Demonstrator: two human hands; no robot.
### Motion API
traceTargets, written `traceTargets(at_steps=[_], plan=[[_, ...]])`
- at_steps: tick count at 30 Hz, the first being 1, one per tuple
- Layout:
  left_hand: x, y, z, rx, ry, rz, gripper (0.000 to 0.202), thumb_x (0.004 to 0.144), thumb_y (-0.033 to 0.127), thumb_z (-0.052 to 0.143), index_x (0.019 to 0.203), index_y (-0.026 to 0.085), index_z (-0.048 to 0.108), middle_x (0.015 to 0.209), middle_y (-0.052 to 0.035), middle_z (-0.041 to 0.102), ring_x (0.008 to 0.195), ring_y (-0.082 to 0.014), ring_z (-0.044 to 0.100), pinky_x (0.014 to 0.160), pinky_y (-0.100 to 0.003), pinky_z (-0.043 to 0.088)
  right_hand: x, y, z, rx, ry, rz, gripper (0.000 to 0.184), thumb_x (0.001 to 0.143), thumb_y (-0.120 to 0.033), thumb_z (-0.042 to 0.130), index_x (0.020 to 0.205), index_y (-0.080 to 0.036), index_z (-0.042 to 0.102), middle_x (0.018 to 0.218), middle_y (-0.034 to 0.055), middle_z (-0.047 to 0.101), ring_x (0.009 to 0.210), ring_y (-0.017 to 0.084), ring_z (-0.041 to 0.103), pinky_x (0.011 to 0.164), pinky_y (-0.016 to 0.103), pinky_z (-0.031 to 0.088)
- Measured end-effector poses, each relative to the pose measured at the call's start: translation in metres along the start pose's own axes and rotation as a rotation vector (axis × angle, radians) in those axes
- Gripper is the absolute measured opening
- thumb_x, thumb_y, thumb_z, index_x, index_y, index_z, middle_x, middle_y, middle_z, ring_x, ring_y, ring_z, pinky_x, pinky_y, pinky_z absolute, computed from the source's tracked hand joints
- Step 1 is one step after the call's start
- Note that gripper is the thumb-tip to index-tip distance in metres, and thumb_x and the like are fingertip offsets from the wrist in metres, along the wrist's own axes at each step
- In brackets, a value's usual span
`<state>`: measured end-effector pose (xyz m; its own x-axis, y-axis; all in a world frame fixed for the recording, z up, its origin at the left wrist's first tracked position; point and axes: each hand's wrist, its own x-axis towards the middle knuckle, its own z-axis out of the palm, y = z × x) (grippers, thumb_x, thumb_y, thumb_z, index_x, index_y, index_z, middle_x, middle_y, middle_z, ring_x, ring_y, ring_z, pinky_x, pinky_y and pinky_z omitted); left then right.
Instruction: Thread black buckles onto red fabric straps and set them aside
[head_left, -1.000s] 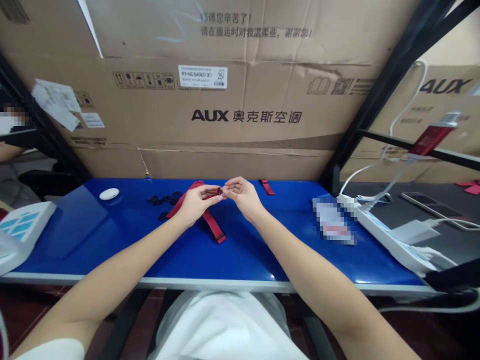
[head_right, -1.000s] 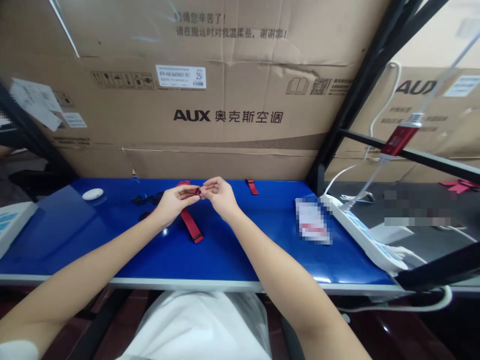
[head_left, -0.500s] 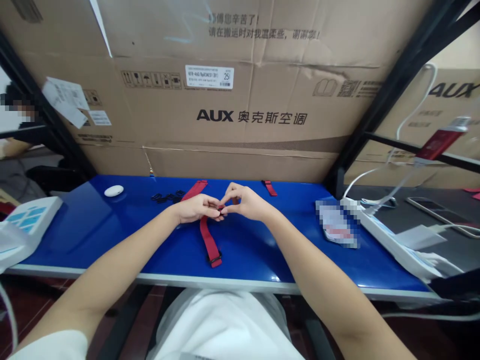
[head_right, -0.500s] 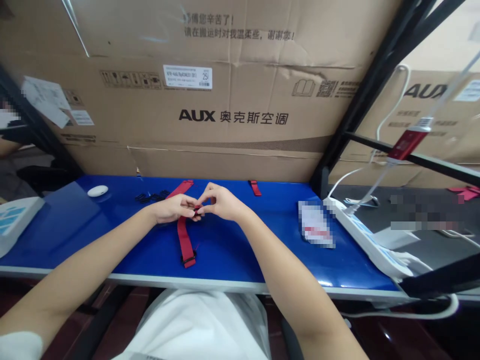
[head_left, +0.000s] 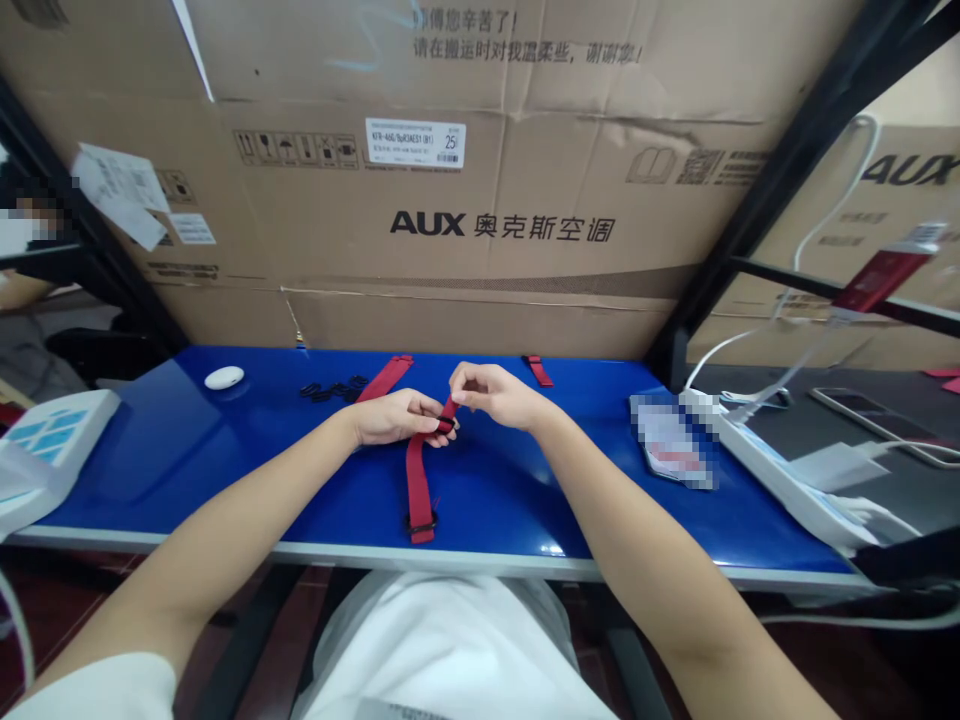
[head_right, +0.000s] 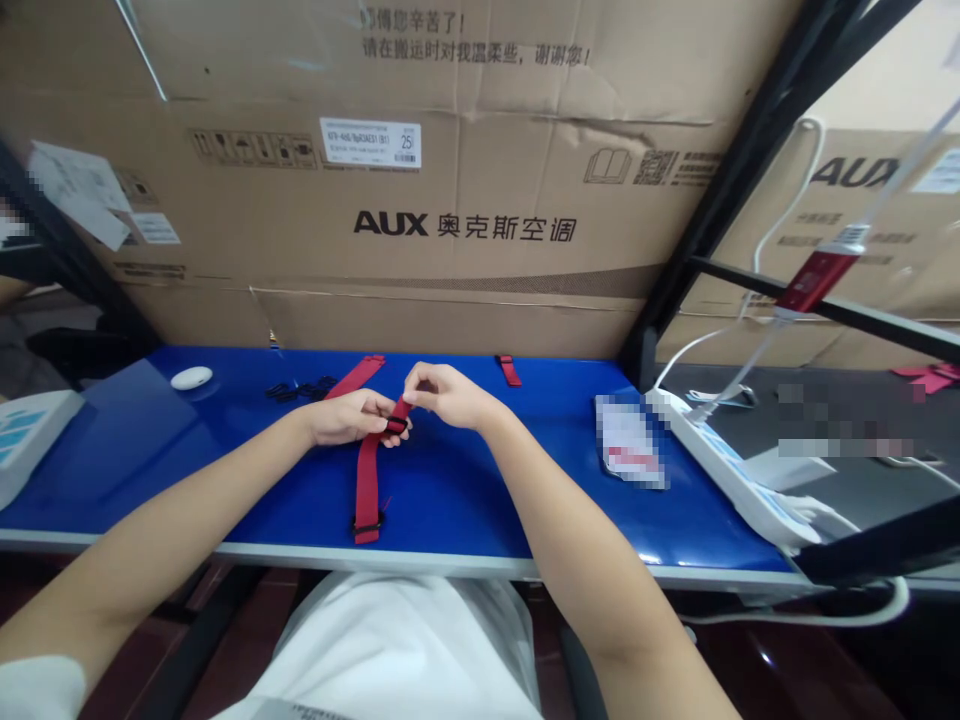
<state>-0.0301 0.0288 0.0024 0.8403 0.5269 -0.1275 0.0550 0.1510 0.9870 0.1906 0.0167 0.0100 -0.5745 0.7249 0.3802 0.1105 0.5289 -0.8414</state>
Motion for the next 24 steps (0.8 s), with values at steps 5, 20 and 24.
traceTargets(at_steps=[5,20,24], plan=[[0.009,-0.006,-0.006,-0.140,0.188,0.093,0.033,0.071,0.023,0.082,0.099,0.007,0.072,0.100,-0.0165,0.072,0.082,-0.0183,0.070,0.079,-0.028,0.056,0.006,0.012,0.007,-0.344,0.407,-0.007,0.014,0.086,-0.030,0.057,0.081,-0.017,0.057,0.086,0.0041,0.060,0.076,0.015,0.054,0.073,0.028,0.043],[0.030,-0.021,-0.026,-0.361,1.061,0.640,0.016,0.072,0.013,0.079,0.081,0.010,0.067,0.078,-0.0051,0.068,0.075,-0.0124,0.066,0.082,-0.030,0.054,0.001,-0.001,0.051,-0.752,-0.053,0.428,0.049,0.058,-0.063,0.078,0.071,-0.017,0.064,0.072,0.0051,0.066,0.067,0.018,0.059,0.057,0.026,0.037],[0.030,-0.024,-0.028,-0.352,1.087,0.644,0.018,0.072,0.016,0.080,0.080,0.011,0.065,0.077,-0.0038,0.067,0.077,-0.0127,0.067,0.086,-0.032,0.053,0.003,0.003,0.067,-0.847,0.068,0.334,0.026,0.072,-0.040,0.071,0.077,-0.016,0.063,0.084,0.0110,0.066,0.081,0.023,0.061,0.068,0.029,0.042]])
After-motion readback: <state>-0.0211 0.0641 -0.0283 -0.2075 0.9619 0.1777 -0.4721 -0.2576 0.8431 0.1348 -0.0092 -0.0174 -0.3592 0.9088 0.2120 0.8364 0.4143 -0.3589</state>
